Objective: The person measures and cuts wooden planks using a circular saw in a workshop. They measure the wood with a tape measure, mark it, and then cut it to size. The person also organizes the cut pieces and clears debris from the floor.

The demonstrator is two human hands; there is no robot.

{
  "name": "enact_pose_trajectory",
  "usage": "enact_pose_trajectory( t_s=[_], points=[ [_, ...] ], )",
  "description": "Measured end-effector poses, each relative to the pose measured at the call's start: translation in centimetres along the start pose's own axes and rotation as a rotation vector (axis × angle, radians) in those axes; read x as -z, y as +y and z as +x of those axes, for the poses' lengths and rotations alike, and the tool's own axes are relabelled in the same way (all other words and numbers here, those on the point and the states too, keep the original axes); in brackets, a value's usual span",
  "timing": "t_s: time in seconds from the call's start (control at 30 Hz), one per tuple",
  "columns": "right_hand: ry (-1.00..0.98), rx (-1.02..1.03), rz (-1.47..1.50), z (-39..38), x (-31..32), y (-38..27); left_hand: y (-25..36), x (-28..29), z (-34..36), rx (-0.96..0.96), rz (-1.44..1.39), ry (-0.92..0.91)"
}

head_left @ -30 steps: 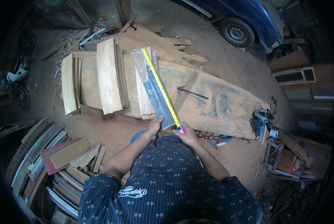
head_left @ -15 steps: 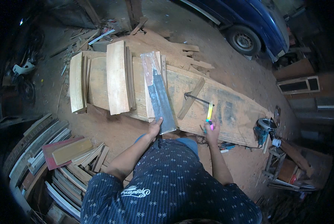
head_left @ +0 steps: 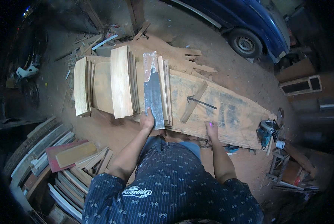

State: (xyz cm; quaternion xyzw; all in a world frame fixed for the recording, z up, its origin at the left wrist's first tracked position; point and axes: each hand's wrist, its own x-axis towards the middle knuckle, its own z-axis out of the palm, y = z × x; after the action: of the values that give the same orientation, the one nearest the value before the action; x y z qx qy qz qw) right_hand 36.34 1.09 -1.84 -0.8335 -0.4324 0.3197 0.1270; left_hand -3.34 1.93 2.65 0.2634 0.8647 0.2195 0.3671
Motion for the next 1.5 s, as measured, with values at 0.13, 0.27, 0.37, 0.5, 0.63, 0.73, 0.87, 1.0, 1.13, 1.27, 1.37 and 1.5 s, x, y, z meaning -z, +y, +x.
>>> enact_pose_trajectory(
  t_s=[0.13,0.27,0.37,0.5,0.63,0.73,0.87,1.0,1.13,1.27,1.37,1.5],
  points=[
    [0.156,0.054,-0.246,0.8,-2.3,-3.1,-0.4,4.4,-0.7,-0.153,0.001,0.099],
    [-0.356,0.114,0.548,-3.4,0.7,-13.3,-1.2,9.5,-3.2,-0.354,-0.034,0.142],
    [-0.362,0.236,0.810,-4.6,0.9,-20.3,-3.1,12.4,-3.7,-0.562,-0.070,0.105],
    [-0.385,0.330,1.189,-6.3,4.4,-29.6,-2.7,15.3,-6.2,-0.670,-0.061,0.012],
    [-0.269,0.419,1.302,-7.1,5.1,-32.5,-0.6,16.6,-8.5,-0.761,0.042,0.045],
    [-0.343,0.378,1.424,-8.3,5.2,-34.1,-2.5,16.6,-7.5,-0.686,0.053,0.030],
    [-0.389,0.515,1.464,-11.0,5.4,-36.4,0.1,17.0,-7.2,-0.722,-0.023,-0.082],
    [-0.496,0.691,1.352,-14.5,4.8,-38.2,6.3,17.1,-7.9,-0.700,-0.219,-0.103],
    [-0.611,0.793,1.306,-17.0,4.1,-38.4,11.1,17.0,-8.1,-0.793,-0.494,-0.097],
    [-0.740,0.873,1.214,-19.2,4.5,-38.4,12.8,18.6,-8.6,-0.836,-0.669,-0.140],
    [-0.786,0.978,1.048,-19.4,5.7,-38.7,13.1,18.4,-8.6,-0.925,-0.762,-0.045],
    [-0.632,1.223,0.727,-18.2,6.1,-38.6,14.1,19.8,-8.9,-0.896,-0.883,0.148]
  ],
)
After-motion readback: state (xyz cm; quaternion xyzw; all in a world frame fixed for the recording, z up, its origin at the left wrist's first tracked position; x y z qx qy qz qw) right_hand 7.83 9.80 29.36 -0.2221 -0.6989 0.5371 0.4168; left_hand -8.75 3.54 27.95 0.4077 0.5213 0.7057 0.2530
